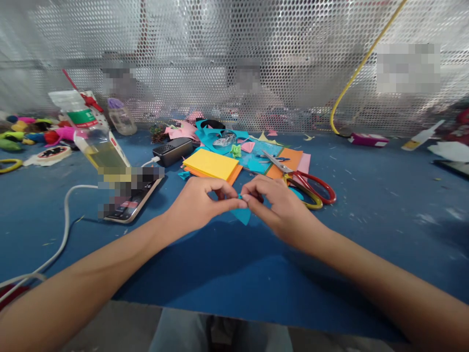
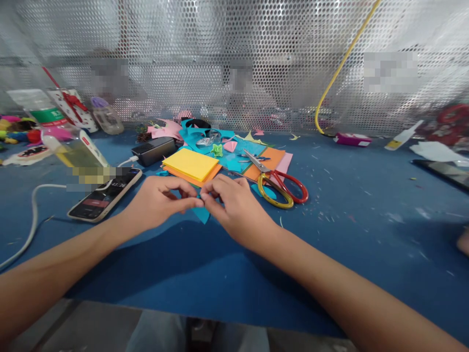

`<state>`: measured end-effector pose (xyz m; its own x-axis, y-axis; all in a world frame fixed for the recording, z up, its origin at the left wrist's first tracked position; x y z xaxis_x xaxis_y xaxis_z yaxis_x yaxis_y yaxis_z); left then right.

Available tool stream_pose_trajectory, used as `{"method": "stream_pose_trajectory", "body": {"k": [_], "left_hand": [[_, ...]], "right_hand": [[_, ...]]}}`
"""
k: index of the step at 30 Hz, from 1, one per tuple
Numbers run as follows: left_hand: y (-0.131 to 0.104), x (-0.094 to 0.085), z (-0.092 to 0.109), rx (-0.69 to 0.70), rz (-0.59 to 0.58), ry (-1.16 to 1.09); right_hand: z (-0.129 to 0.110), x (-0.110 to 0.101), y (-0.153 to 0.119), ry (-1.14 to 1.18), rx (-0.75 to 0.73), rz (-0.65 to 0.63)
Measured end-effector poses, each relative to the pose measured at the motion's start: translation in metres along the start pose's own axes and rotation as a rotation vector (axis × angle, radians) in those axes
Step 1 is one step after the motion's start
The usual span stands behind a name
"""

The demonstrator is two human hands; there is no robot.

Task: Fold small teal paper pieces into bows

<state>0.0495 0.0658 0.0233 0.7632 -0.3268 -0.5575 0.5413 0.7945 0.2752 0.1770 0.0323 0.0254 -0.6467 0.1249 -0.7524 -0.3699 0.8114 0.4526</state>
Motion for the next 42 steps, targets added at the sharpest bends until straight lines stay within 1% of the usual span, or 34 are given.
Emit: {"method": "stream_pose_trajectory", "body": {"k": [3, 5, 9, 14, 20, 22, 28, 33, 35, 39, 42], "left_hand": [[0.001, 0.001, -0.001, -0.061, -0.034, -0.094], [0.001, 0.002, 0.0, -0.055, -0.052, -0.074], [-0.001, 0.004, 0.004, 0.025, -0.075, 0.052], [-0.001, 0.001, 0.006, 0.035, -0.036, 0.131], [-0.003, 0.002, 0.016, 0.191, -0.021, 0.32], [-0.003, 0.003, 0.016, 0.216, 0.0, 0.345], [-0.004, -0.003, 0.012, 0.188, 0.095, 0.245], [-0.003, -0.003, 0.011, 0.116, 0.032, 0.188], [-0.002, -0.004, 0.012, 0.105, 0.041, 0.18], [-0.001, -0.005, 0.013, 0.119, 0.066, 0.17], [0.0, -0.004, 0.011, 0.112, 0.028, 0.163]], "right_hand": [[0.006, -0.004, 0.001, 0.078, 0.077, 0.028], [0.007, -0.005, 0.001, 0.097, 0.087, 0.035], [0.006, -0.003, 0.001, 0.085, 0.071, 0.049], [0.004, -0.006, 0.0, 0.028, 0.033, 0.077], [-0.003, -0.006, -0.001, -0.09, -0.026, 0.081], [-0.004, -0.004, -0.001, -0.101, -0.03, 0.074], [-0.001, -0.004, 0.0, -0.13, -0.026, 0.05], [0.0, -0.008, 0.001, -0.138, -0.024, 0.045], [-0.001, -0.008, 0.001, -0.152, -0.041, 0.049], [-0.005, -0.007, 0.0, -0.198, -0.121, 0.057], [-0.009, -0.004, -0.002, -0.249, -0.183, 0.032]]}}
Point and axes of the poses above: each hand's wrist, its own y-axis towards the middle knuckle, its own x-axis out of the palm, z = x × y, the point moved 6 cm from there along y, towards the middle knuckle, and after that the axes turned 1 degree about -z, right-handed, at the moved point
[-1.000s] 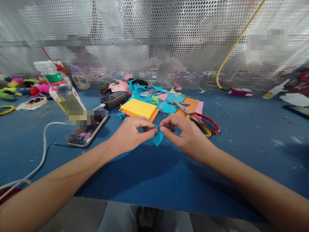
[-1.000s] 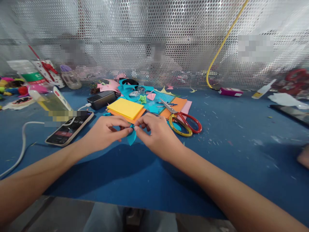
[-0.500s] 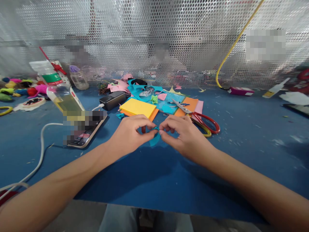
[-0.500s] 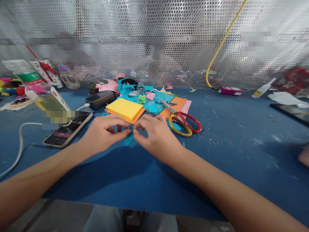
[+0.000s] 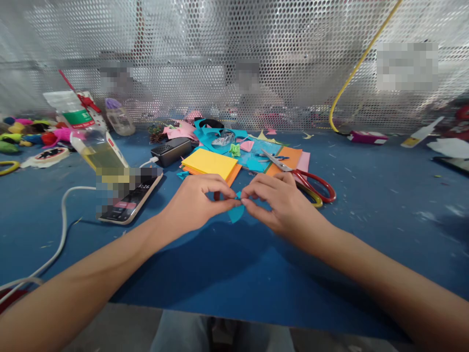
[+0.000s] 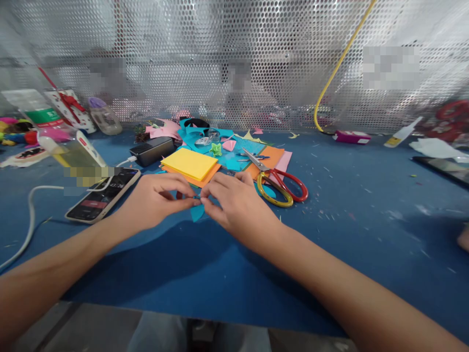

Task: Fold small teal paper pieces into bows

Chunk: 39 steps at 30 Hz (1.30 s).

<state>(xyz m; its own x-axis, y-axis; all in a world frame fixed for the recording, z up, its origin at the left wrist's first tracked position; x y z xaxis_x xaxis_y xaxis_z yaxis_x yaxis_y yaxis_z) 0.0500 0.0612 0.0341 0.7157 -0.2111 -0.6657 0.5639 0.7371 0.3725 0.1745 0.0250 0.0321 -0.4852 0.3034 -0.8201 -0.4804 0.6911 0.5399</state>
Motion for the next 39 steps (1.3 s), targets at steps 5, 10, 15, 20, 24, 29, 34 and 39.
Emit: {"method": "stream_pose_trajectory", "body": {"k": [5, 10, 15, 20, 24, 29, 34, 39], "left_hand": [[-0.001, 0.004, -0.001, 0.054, -0.086, 0.026], [-0.001, 0.008, 0.0, 0.09, -0.107, 0.071], [0.0, 0.001, 0.001, 0.015, -0.064, 0.018], [0.003, -0.009, -0.014, -0.225, -0.005, -0.239], [0.0, 0.01, -0.031, -0.448, -0.266, -0.518], [-0.006, 0.018, -0.04, -0.554, -0.391, -0.527], [-0.012, 0.033, -0.037, -0.48, -0.59, -0.364], [-0.013, 0.034, -0.039, -0.401, -0.624, -0.048]], "right_hand": [[-0.011, 0.003, -0.002, -0.101, -0.117, -0.092], [-0.016, 0.004, -0.004, -0.146, -0.17, -0.107], [-0.011, -0.002, -0.002, -0.138, -0.183, -0.041], [-0.003, -0.017, 0.002, -0.1, -0.093, 0.106], [-0.003, -0.014, 0.001, -0.047, -0.069, 0.072], [-0.001, -0.005, 0.001, 0.169, 0.032, -0.057], [0.017, 0.02, -0.003, 0.392, 0.254, -0.191], [0.022, 0.052, -0.012, 0.535, 0.333, -0.414]]}}
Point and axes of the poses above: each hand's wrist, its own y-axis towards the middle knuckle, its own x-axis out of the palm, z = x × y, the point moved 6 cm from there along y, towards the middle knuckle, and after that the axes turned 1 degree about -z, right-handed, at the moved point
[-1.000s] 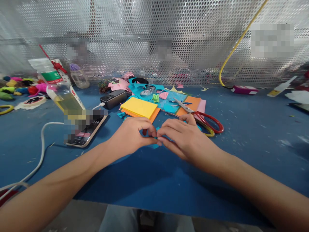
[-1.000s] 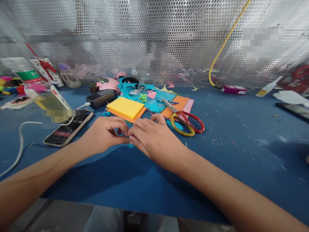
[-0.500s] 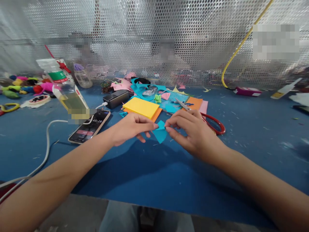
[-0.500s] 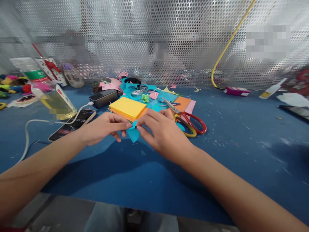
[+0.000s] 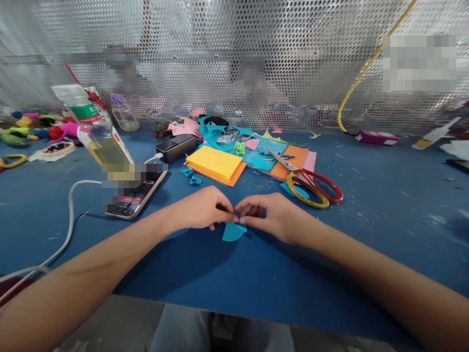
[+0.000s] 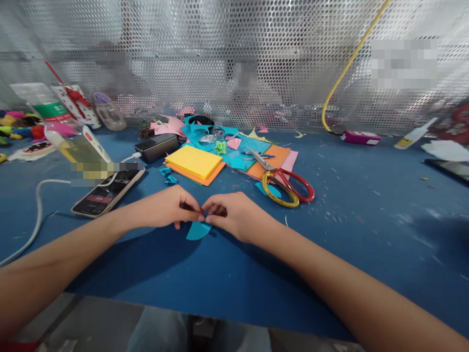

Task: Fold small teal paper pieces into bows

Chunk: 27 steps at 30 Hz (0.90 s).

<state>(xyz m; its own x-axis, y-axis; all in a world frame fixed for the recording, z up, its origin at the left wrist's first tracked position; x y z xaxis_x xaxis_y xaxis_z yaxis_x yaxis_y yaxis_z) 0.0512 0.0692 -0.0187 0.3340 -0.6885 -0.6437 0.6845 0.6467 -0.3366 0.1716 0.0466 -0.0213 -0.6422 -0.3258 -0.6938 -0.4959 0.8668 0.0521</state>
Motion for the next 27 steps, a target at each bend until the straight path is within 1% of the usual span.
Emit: {"method": "stream_pose_trajectory", "body": {"k": [3, 6, 8, 13, 20, 23, 27], "left_hand": [[-0.004, -0.002, 0.006, 0.085, 0.026, 0.161], [-0.008, -0.001, 0.013, 0.218, 0.056, 0.322], [-0.01, 0.001, 0.016, 0.258, 0.086, 0.394], [-0.012, 0.004, 0.018, 0.223, 0.135, 0.466], [-0.011, 0.005, 0.021, 0.126, 0.133, 0.484], [-0.01, 0.005, 0.021, 0.135, 0.145, 0.474], [-0.011, 0.006, 0.02, 0.178, 0.15, 0.435]], "right_hand": [[0.0, 0.001, 0.0, -0.082, -0.025, 0.012], [-0.006, -0.001, 0.0, -0.22, -0.132, 0.041], [-0.008, -0.001, -0.001, -0.283, -0.206, 0.024], [-0.006, -0.001, -0.003, -0.365, -0.318, -0.02], [-0.003, -0.003, 0.0, -0.294, -0.413, -0.088], [-0.003, -0.002, -0.001, -0.279, -0.436, -0.127], [-0.006, -0.003, -0.003, -0.342, -0.441, -0.14]]}}
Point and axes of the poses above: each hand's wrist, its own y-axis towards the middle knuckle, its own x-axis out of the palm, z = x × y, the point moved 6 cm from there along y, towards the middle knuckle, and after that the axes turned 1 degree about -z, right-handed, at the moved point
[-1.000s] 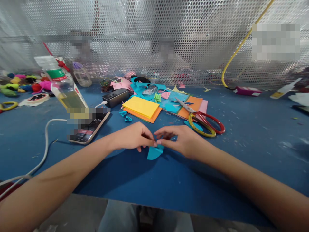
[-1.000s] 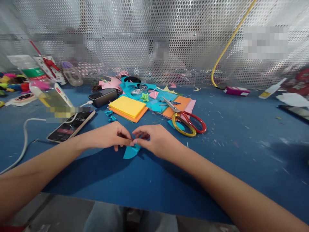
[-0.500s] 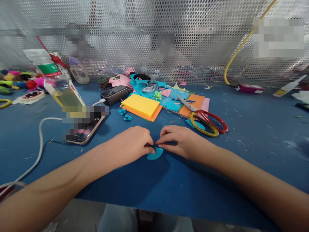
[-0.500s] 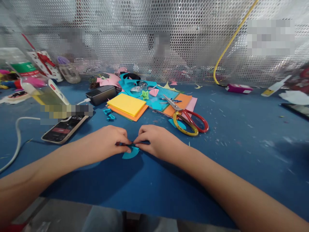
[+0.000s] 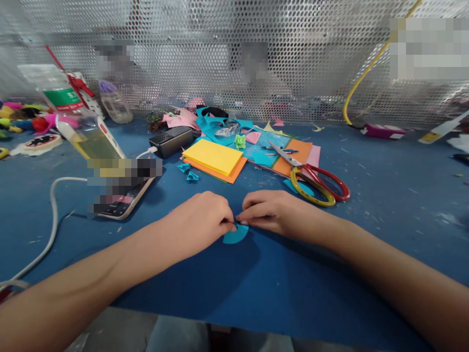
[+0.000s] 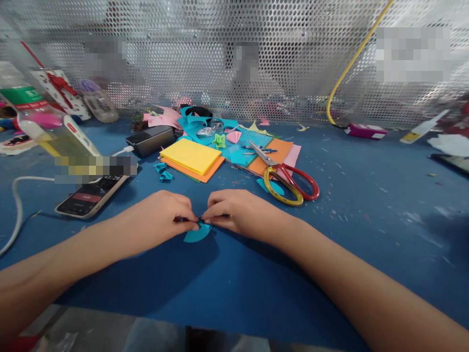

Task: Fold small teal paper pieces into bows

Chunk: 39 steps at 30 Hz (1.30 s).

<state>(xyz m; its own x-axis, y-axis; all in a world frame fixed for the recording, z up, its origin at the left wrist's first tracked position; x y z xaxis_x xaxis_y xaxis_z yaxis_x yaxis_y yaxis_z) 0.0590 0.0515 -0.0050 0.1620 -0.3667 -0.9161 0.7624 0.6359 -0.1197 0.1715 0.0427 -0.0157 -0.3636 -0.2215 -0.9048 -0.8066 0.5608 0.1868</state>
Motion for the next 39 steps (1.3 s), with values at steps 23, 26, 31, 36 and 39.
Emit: {"method": "stream_pose_trajectory", "body": {"k": [23, 26, 31, 36, 39], "left_hand": [[-0.002, 0.0004, -0.0006, 0.057, 0.018, -0.008], [-0.0023, 0.0, -0.0008, 0.054, 0.028, -0.027], [-0.0022, -0.0005, -0.002, 0.056, 0.043, -0.051], [-0.0019, 0.0005, -0.0026, 0.068, 0.033, -0.031], [-0.0019, 0.0002, -0.0019, 0.061, 0.027, -0.03]], "right_hand": [[-0.0053, -0.0029, -0.0007, -0.122, 0.011, -0.047], [-0.0078, -0.0028, -0.0011, -0.169, -0.005, -0.046], [-0.0089, -0.0025, -0.0016, -0.227, 0.025, -0.07], [-0.0092, -0.0043, -0.0033, -0.196, 0.042, -0.067], [-0.005, -0.0051, -0.0025, -0.128, 0.069, -0.042]]}}
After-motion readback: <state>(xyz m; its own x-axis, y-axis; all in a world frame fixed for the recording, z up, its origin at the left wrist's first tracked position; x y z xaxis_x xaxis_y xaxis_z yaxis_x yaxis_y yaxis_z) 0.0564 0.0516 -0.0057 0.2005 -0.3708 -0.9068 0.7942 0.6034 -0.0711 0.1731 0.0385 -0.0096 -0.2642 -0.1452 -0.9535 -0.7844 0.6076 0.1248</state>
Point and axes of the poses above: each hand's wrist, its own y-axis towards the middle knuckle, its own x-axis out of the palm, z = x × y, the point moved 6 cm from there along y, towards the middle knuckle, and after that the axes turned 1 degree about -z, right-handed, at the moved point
